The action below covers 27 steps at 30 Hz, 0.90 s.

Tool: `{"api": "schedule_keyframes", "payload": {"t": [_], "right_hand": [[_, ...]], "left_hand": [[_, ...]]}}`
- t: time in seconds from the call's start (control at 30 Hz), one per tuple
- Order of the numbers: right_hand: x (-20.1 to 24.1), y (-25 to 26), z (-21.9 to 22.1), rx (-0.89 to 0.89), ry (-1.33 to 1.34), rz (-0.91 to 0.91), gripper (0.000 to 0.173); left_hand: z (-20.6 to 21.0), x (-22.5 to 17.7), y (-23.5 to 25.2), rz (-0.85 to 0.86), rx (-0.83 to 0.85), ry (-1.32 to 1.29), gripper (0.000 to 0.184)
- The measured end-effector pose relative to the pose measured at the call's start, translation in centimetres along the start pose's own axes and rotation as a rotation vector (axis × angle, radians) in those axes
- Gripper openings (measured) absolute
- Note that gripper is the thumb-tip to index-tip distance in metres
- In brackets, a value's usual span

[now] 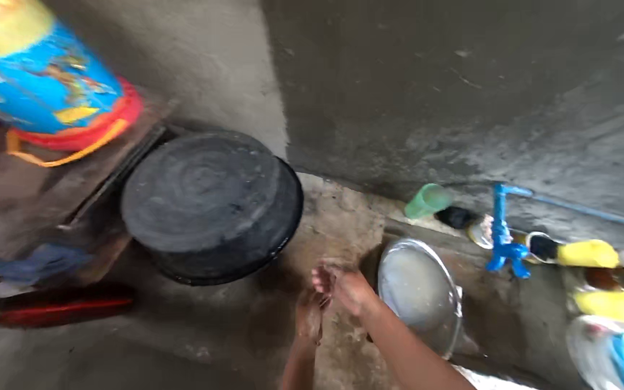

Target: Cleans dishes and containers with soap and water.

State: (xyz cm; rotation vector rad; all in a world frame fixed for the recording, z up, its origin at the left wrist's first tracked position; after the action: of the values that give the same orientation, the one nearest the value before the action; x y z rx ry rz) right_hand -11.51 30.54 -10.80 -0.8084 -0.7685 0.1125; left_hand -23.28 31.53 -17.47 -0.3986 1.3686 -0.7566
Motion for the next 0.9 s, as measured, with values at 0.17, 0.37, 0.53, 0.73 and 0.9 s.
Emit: {"api": "schedule_keyframes", "payload": {"t": [0.17,0.37,0.53,0.73,0.9], "right_hand": [[-1.6,-6.2,-18.2,-0.378,0.144,-0.133,0.026],[-6.9,-12.2,-38.1,-0.768,-0.284,-0.117,0.029],[-9.3,-17.2,-45.2,-0.777,-0.988,-0.066,0.033],[-10.6,-19.6,-48.1,-0.67,-1.362,0.006,0.038],[-10.8,-19.3,-48.0,-0.597,-1.484,0.152,0.043]], "left_hand": [[9.9,5.9,-3.9,0.093,0.424,0.369,0.04],[22.7,15.3,-1.4,0.219,0.598,1.412,0.077],[26.3,25.6,1.7,0.154,0.494,1.818,0.076],[29.2,26.9,-3.0,0.129,0.774,1.65,0.052],[24.2,16.7,-8.9,0.654,-0.007,1.497,0.05]]}}
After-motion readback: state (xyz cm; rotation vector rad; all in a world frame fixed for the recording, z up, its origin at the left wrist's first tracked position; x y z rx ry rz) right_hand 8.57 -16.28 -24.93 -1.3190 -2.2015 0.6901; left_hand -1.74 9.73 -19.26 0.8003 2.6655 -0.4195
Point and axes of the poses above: each hand's wrist, its own y-axis towards the middle knuckle, its own z-axis out of the palm, x = y × z, the point moved 4 cm from there along y, towards the middle knuckle, and after that the axes turned 3 degrees about z, right-handed, at the moved point
